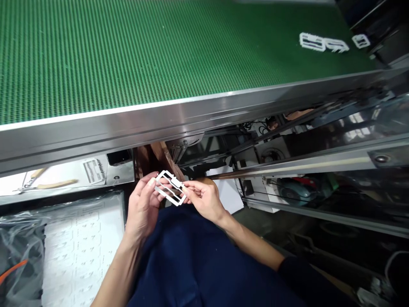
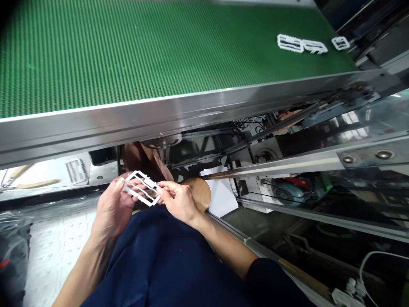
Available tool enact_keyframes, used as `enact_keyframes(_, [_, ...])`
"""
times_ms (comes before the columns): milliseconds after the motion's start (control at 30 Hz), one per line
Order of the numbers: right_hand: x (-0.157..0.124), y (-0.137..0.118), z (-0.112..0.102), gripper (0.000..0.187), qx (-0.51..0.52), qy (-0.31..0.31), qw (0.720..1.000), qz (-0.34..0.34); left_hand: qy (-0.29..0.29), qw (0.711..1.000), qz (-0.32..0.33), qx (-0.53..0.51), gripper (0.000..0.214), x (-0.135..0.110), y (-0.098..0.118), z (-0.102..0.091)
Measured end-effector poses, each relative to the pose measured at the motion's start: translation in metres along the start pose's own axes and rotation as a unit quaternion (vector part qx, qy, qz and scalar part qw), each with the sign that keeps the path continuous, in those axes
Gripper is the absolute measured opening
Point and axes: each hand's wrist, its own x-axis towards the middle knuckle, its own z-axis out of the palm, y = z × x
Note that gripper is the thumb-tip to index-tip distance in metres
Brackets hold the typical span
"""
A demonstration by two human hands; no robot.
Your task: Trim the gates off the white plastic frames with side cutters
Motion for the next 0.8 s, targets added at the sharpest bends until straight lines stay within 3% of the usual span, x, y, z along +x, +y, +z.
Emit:
enact_keyframes(267, [-0.01,-0.009,0.002,0.032,-0.182,0.028,0.972,-0.144,0.014,0.998,0.03,0.055,0.067,-0.021,-0.012,0.011])
enact_keyframes(433, [-0.013,-0.014,0.002,0.033,-0.212,0.012,0.96,-0.18,0.004,0.996,0.043,0.072,0.061,-0.024,-0.011,0.015])
enact_keyframes(800, [-0.013,-0.015,0.005,0.031,-0.247,0.044,0.939,-0.235,0.023,0.996,0.044,0.076,0.057,-0.021,-0.012,0.017])
